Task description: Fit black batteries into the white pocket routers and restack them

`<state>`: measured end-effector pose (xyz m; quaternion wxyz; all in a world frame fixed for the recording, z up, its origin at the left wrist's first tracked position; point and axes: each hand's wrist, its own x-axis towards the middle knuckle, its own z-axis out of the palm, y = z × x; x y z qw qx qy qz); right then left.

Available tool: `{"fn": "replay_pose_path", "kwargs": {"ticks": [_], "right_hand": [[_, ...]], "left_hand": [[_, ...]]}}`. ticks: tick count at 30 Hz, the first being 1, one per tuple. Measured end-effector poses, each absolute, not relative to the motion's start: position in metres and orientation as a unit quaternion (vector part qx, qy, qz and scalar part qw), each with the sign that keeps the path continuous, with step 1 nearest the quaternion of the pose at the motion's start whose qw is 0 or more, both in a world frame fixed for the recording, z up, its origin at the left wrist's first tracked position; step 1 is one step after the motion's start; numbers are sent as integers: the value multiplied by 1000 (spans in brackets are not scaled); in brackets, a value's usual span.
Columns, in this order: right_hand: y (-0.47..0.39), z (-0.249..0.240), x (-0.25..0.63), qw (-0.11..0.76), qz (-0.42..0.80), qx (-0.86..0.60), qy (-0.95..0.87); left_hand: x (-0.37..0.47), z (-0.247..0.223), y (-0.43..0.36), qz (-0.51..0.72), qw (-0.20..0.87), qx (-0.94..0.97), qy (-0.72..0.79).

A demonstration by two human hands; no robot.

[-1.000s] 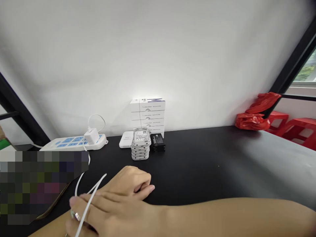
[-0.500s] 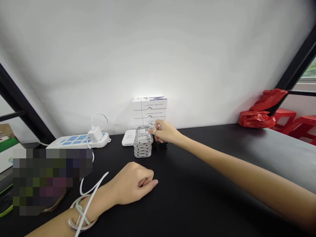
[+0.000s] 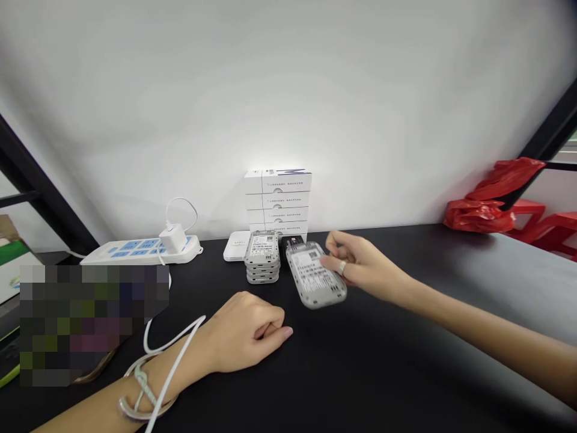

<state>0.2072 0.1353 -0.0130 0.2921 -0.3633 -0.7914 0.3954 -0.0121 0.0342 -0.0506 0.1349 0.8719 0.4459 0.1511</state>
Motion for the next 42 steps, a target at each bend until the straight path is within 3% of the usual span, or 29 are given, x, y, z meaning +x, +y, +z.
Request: {"fn": "replay_pose_path", "kwargs": {"ticks": [6,15,19,23,28,38,42], "right_hand": [[113,-39,222,235,288,-385,-845],[106,-55,210,187,229,-393,-871],[126,-44,209,214,237,-401,-858],[167,-30,197,274,355,-441,-778],[199,-35,179,247,524,-459,-673],[182,-37,195,300,607,-404,-615],[157,-36,208,281,652,-340,-617]], "left_hand": [[-6,-46,34,135,129,857,481],[0,-49,34,141,100,833,525],[0,-49,35,147,102,837,518],[-1,-50,35,151,98,836,519],[-2,-53,35,157,100,841,508],[0,-51,35,161,100,841,507],[1,-51,34,160,98,839,511]]}}
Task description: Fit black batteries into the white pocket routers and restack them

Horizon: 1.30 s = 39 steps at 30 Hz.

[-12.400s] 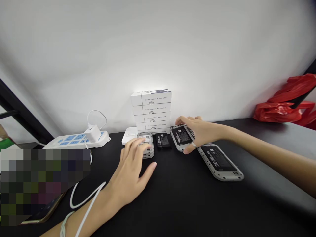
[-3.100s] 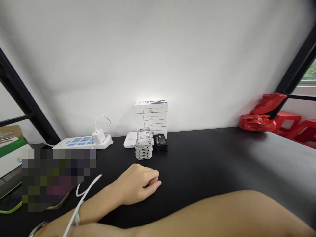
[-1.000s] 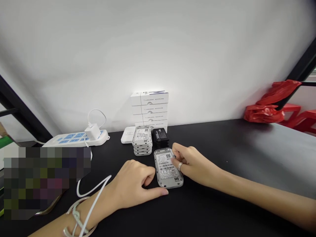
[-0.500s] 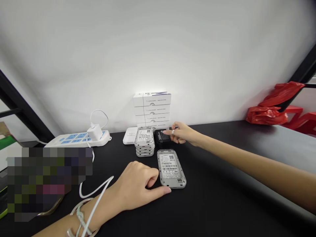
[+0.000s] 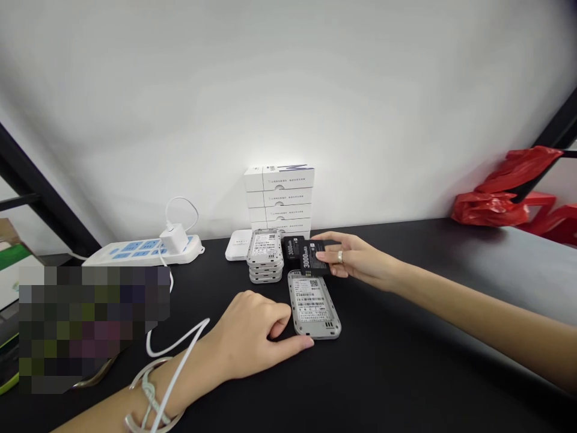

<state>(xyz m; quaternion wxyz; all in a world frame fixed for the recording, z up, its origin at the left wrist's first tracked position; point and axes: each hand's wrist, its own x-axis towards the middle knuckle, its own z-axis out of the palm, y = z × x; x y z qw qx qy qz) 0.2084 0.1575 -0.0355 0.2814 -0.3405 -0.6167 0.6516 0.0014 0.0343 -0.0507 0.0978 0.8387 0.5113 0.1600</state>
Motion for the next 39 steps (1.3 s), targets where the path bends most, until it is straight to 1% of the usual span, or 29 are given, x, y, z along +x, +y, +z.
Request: {"fn": "replay_pose_path", "kwargs": {"ticks": [3,10,17,19,22,24,30,32,36,39], "right_hand": [[139,-36,214,252,643,-320,-649],[131,-45,214,233,591,-302,-711],[129,-46,211,213,595,-289,-719],[128,-48,211,215,544,-311,-749],[124,-51,214,233,389,-321,-832],[121,-50,218,229,317,-305,-869],[111,-39,229,90,176,-298,-934],[110,-38,230,72,145,-285,-945],[110,-41,226,73,126,-274,-951],[110,-44,222,85,144,-269,-948]], "left_hand": [[3,-51,33,156,94,831,525],[6,-52,32,153,75,819,548],[6,-53,32,153,71,816,554],[6,-52,32,152,74,813,557],[7,-52,32,149,75,812,560],[7,-52,32,147,77,810,562],[7,-51,32,141,78,807,568],[7,-51,32,139,79,807,569],[7,-51,33,137,75,807,569],[6,-50,31,136,73,810,565]]}}
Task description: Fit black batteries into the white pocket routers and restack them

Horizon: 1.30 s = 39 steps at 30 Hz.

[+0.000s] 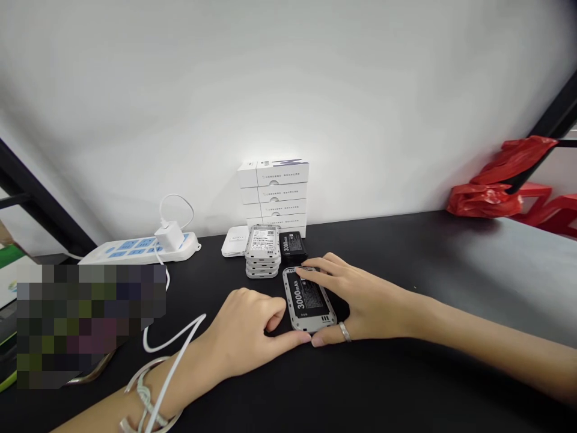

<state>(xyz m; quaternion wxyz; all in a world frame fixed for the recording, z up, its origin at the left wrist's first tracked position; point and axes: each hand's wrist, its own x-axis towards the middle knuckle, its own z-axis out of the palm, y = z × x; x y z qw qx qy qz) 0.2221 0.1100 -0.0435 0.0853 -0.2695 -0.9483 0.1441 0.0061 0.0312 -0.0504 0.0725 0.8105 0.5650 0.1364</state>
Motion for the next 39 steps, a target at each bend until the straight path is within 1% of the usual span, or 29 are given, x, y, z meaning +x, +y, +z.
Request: {"fn": "replay_pose_path", "kwargs": {"ticks": [3,5,7,9,11,14,16,18,26,29,31,33,35,36,39], "right_hand": [[112,-40,225,123,212,-269,-931],[116,-34,232,132,270,-266,-916],[124,-28,243,110,331,-263,-899],[135,-24,254,84,356,-278,-888],[151,-26,263,85,332,-307,-888],[179,-36,267,129,294,-339,-884],[197,-43,264,158,293,-347,-877],[211,-47,258,167,303,-349,-871],[229,-51,249,137,300,-351,-876],[227,-49,251,121,279,-354,-885],[223,-46,248,163,232,-354,-891],[214,-39,239,260,173,-354,-882],[201,-31,223,337,153,-354,-859],[194,-27,213,345,167,-356,-852],[175,-16,182,302,251,-347,-852]], "left_hand": [[5,-50,30,136,78,816,556],[4,-51,31,137,86,823,544],[3,-51,31,140,87,831,531],[2,-52,32,140,78,835,526],[2,-53,32,135,69,835,528],[2,-53,33,129,68,834,532],[3,-53,33,129,71,833,533],[3,-53,33,129,74,834,532],[2,-54,34,136,81,833,530],[2,-54,33,140,82,833,529],[2,-54,33,142,83,833,527],[3,-54,33,143,83,834,527],[3,-53,33,141,84,834,526],[3,-53,33,140,85,834,527],[3,-53,33,138,87,833,528]]}}
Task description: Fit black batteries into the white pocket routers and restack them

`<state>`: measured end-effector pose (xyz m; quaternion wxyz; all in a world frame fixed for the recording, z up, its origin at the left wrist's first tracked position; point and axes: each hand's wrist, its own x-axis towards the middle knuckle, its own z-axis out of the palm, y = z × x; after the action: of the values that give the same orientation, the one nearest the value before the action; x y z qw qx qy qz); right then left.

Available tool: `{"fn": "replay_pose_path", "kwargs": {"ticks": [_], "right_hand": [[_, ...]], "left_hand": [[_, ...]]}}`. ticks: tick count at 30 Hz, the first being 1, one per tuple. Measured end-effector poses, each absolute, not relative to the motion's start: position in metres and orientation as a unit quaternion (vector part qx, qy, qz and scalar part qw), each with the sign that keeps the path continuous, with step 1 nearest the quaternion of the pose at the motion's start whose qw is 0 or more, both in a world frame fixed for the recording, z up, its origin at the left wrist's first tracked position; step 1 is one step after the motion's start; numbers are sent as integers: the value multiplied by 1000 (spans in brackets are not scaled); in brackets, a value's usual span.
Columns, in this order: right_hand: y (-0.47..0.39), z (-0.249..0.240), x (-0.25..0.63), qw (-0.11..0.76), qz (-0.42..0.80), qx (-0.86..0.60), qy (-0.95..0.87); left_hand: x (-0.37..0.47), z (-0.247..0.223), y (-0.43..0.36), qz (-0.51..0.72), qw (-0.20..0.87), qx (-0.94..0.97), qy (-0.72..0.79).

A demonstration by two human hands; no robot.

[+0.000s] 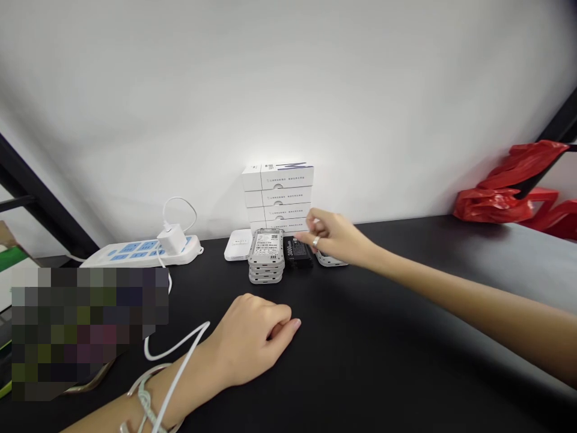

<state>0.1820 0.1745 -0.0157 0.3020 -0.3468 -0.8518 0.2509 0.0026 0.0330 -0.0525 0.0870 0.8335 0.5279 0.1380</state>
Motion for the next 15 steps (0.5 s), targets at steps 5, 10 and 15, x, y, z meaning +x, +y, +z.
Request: {"fn": "replay_pose_path", "kwargs": {"ticks": [5,10,15], "right_hand": [[165,-11,142,259,326,-364,-833],[172,-18,132,273,313,-371,-830],[167,-23,148,283,323,-364,-827]], "left_hand": [[2,-53,32,142,90,833,527],[1,-54,33,140,91,831,530],[1,-53,33,151,91,832,525]]}}
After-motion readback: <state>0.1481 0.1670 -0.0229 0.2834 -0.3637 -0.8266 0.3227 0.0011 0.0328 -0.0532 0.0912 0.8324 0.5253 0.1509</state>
